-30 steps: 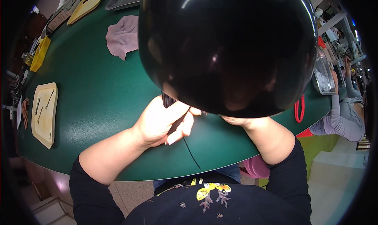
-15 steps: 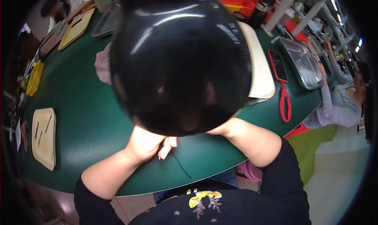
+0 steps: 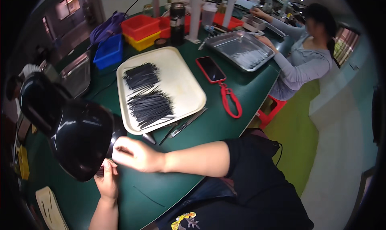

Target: The person aligns bundles of black fibers, trims them using nail clippers, wipes hands with a cloth, and rearranges the fibers on trays.

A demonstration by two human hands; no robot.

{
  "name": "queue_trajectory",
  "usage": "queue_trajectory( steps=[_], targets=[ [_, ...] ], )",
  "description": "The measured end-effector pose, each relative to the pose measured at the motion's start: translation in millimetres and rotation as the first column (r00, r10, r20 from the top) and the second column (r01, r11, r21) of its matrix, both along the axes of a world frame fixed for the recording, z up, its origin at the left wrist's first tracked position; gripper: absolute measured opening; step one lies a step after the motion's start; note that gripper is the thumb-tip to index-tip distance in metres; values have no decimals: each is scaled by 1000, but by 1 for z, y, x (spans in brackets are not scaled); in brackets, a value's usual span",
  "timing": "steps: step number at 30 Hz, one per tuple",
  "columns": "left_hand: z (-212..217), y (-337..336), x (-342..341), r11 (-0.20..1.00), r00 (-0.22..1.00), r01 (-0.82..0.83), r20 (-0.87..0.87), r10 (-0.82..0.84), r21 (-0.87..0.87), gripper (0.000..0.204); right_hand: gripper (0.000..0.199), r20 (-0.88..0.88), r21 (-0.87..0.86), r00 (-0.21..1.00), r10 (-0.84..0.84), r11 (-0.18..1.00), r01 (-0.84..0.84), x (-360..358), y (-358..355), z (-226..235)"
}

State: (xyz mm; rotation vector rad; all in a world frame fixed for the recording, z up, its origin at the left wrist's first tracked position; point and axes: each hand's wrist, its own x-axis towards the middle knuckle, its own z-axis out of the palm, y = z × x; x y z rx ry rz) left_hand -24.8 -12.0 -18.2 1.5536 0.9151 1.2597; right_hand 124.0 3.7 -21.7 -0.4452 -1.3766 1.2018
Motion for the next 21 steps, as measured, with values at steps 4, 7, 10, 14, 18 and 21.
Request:
queue_trajectory(
  steps=[4, 7, 10, 14, 18, 21],
  targets=[
    [0, 2, 5, 999, 997, 25, -79, -28, -33, 21, 22, 282, 5, 958, 49, 999, -53, 3, 1, -7],
    [-14, 3, -5, 996, 992, -84, -97, 84, 8, 21, 20, 360, 133, 933, -27, 991, -23, 13, -6, 8],
    [-14, 1, -6, 994, 992, -107, -67, 107, 16, 22, 17, 391, 695, 779, -489, 712, 99, 19, 4, 16],
    [-11, 5, 0, 996, 998, -52, 16, 54, -74, 26, 19, 459, 779, 372, -807, 567, 269, 62, 35, 39],
    [-9, 6, -5, 990, 994, -76, 66, 84, -117, 29, 27, 647, 683, 144, -748, 654, 325, 86, 39, 43],
    [-11, 10, -6, 995, 992, -42, 118, 53, -95, 27, 25, 656, 707, 74, -751, 645, 289, 85, 37, 41]
  ],
)
